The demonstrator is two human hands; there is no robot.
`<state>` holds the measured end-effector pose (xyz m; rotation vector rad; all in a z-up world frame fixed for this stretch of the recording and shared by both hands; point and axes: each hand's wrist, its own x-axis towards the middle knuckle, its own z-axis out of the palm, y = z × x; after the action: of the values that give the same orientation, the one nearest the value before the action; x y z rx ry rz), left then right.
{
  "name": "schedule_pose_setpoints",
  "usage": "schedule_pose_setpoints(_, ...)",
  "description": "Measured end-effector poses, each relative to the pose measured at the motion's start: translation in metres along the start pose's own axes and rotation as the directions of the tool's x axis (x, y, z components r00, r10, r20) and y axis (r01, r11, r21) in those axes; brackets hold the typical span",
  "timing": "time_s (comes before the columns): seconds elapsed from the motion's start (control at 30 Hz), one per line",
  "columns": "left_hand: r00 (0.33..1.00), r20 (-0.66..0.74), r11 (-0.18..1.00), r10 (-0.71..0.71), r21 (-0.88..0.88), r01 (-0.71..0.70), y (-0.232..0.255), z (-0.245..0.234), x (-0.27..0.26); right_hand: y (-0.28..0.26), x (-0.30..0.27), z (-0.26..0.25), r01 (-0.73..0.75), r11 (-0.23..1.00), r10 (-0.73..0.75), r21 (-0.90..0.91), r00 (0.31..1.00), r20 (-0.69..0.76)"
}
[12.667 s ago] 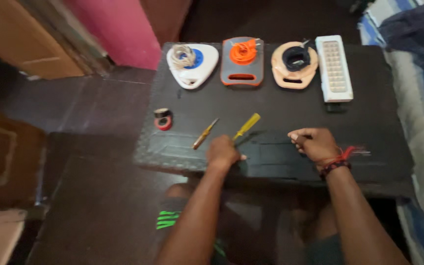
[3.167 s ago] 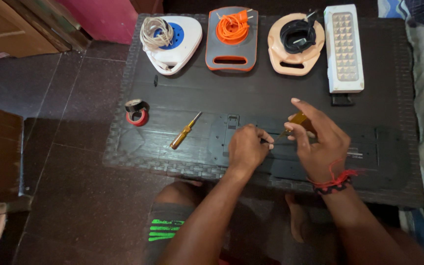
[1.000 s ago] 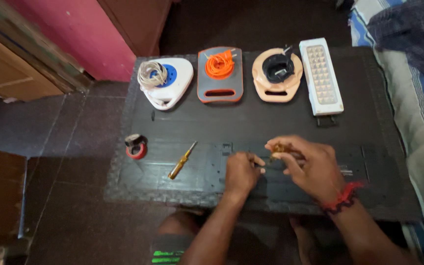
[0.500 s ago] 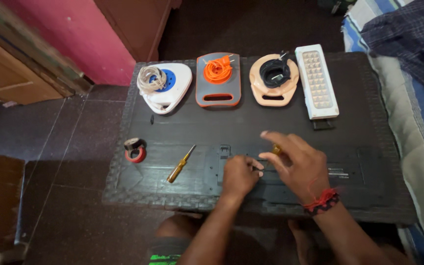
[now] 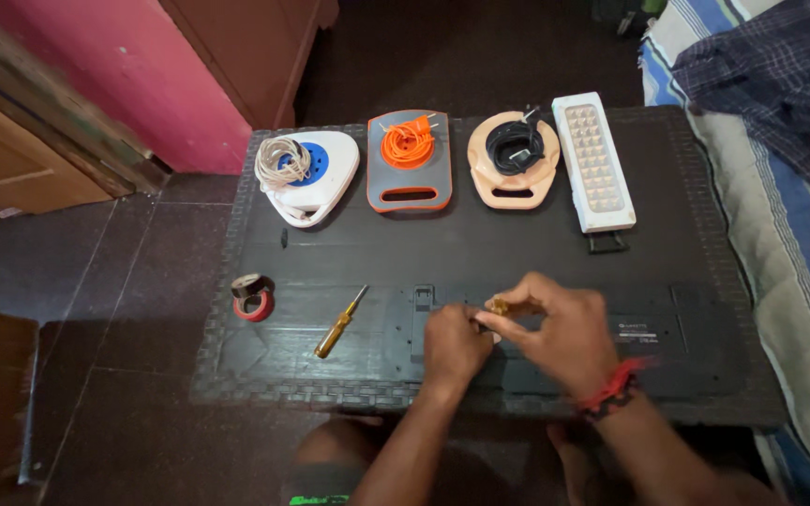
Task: The person assembles a keyboard by placing a metal plate into the keyboard base, then uses a screwdriver to fasten screws into the back of the keyboard. The person flips the keyboard over to show the front side.
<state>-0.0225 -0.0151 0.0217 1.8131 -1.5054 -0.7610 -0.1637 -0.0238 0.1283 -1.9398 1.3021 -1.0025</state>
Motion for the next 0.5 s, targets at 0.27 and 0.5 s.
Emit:
schedule_pose_setpoints(0.27,0.991,0.090,0.993,-0.102,-0.055,0.107,0.009,-0.008,-0.003,-0.007,0.002,-0.001,0.046,0.938,-0.101,-0.343,0.985,-0.143)
schedule_pose_setpoints(0.5,0.992,0.101,0.994,-0.082,-0.070,0.089,0.008,-0.007,-0.003,-0.003,0.004,-0.017,0.209,0.974,-0.215,0.084,0.974,0.071)
